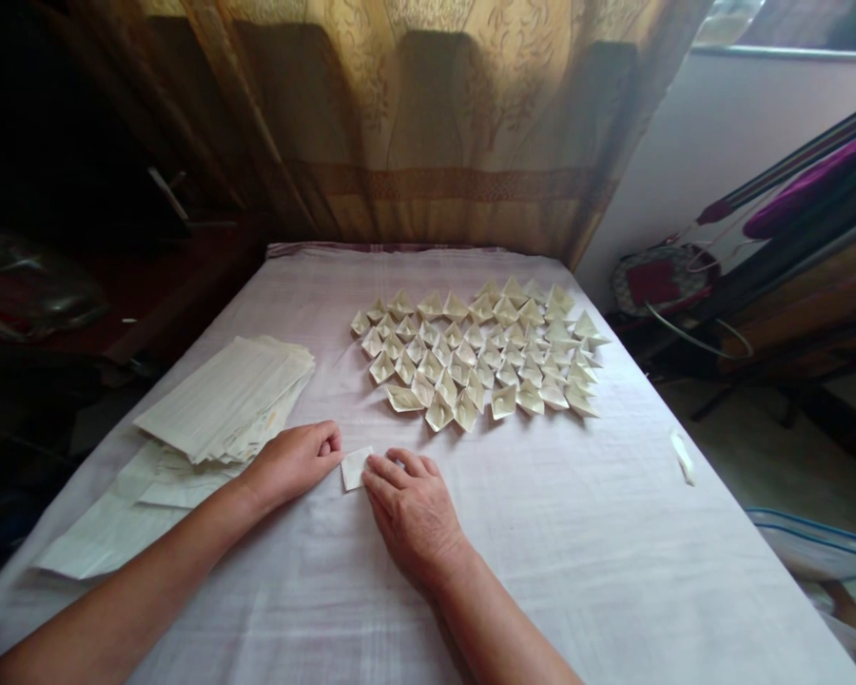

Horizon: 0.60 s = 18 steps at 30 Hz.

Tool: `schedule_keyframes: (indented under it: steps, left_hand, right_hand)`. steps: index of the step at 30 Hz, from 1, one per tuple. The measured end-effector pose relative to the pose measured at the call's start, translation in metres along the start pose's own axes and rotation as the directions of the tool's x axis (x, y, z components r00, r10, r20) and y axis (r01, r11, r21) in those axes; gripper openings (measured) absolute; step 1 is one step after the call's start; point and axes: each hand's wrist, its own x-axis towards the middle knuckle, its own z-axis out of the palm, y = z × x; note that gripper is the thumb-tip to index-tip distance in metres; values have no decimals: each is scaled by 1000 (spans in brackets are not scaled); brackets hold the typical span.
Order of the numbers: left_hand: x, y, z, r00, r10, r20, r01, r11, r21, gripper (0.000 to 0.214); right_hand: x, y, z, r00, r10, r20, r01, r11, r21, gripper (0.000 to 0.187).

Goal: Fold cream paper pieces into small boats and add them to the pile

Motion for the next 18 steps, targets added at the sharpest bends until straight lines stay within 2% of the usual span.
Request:
schedule_keyframes:
  steps: [2,4,5,7,9,10,13,18]
  left_hand:
    - [-5,-5,3,999,-1,-33,2,1000,12,10]
    - [-11,-12,9,992,49,-113,-48,999,15,16]
    - [-14,-15,13,966,128,-226,-128,992,13,20]
    - [-21,-22,23,859,380,-344,-381,922,67,29]
    - [-26,-30,31,784,560,-269,-535,828,168,36]
    - [-28,-33,35,768,607,-204,-573,794,205,40]
    - [-30,-43,43,774,629,-71,-593,760,266,53]
    - [-29,-48,50,781,623,-34,-587,752,300,61]
  right_hand:
    - [0,-1,-1,1000,2,-1,-2,1000,-7,24]
    - [1,-2,-2,1000,8,1,-8,1000,-11,24]
    - [1,-2,-2,1000,12,3,-12,1000,-11,24]
    - [1,-3,-3,1000,19,5,-19,1000,-11,25]
    - [1,-4,-3,1000,21,1,-21,1000,-11,25]
    - [2,-4,-3,1000,20,-2,-20,1000,-8,25]
    - [1,-3,-2,999,30,-14,-30,999,11,25]
    - [-1,-2,0,997,79,-20,-79,996,31,26]
